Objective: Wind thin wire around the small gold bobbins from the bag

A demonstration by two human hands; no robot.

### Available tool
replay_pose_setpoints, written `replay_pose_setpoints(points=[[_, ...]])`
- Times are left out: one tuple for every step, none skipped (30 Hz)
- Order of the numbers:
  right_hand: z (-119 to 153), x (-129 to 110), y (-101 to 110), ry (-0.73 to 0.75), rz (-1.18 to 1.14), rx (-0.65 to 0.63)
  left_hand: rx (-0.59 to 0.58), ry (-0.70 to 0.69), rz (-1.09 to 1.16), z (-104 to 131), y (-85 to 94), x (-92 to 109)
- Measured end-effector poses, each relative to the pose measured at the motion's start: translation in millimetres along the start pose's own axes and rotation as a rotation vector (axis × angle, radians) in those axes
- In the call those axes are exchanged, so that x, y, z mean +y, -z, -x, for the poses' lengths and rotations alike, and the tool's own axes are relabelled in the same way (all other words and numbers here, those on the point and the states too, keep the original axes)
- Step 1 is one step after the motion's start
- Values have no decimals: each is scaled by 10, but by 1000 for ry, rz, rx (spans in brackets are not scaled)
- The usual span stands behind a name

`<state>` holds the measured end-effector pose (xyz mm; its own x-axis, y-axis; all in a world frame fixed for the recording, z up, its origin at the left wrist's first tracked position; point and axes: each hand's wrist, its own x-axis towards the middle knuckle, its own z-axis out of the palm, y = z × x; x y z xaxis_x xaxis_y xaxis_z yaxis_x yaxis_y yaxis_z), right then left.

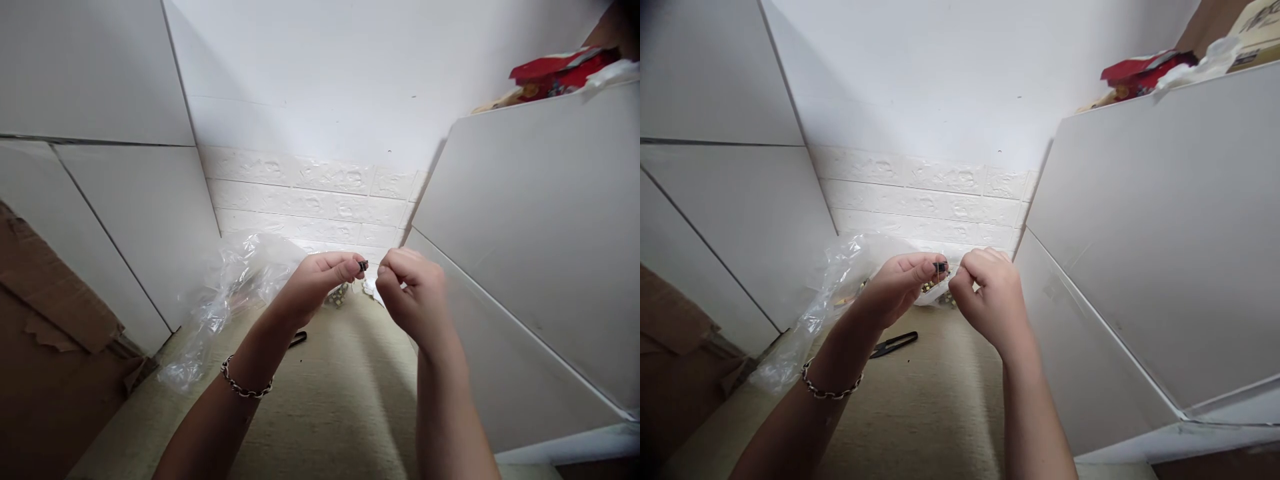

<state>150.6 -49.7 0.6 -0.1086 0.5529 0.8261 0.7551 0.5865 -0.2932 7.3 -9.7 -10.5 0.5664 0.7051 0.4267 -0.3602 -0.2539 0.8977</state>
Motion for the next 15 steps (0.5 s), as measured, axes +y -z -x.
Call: replay_pose_setpoints(points=[[3, 9, 2, 42, 59, 35, -19, 5, 10, -3, -2, 2], [7, 16, 5, 76, 106, 63, -35, 11, 19, -5, -5, 4], [12, 23, 9, 101, 145, 84, -47, 24, 27, -6, -7, 5], [17, 28, 12, 123, 179, 99, -55, 37, 32, -6, -8, 5], [22, 32, 15, 145, 214, 113, -59, 50, 34, -5, -8, 5], [26, 34, 17, 166, 253, 127, -64, 61, 36, -4, -5, 4], [28, 36, 17, 186, 293, 141, -73, 67, 38, -2, -1, 3], [30, 37, 17, 205, 330, 156, -88, 71, 40, -1, 5, 1], [30, 38, 15, 220, 360, 168, -104, 74, 43, 0, 12, -2], [29, 38, 13, 232, 383, 176, -120, 77, 45, 0, 19, -4], [28, 39, 11, 241, 399, 179, -131, 81, 46, 0, 27, -7], [26, 41, 8, 243, 408, 177, -138, 84, 46, -1, 34, -10], [25, 43, 6, 241, 410, 173, -141, 88, 43, -3, 41, -14], [23, 45, 4, 234, 405, 168, -143, 93, 38, -6, 48, -18], [22, 47, 3, 228, 395, 162, -143, 96, 34, -8, 53, -22]])
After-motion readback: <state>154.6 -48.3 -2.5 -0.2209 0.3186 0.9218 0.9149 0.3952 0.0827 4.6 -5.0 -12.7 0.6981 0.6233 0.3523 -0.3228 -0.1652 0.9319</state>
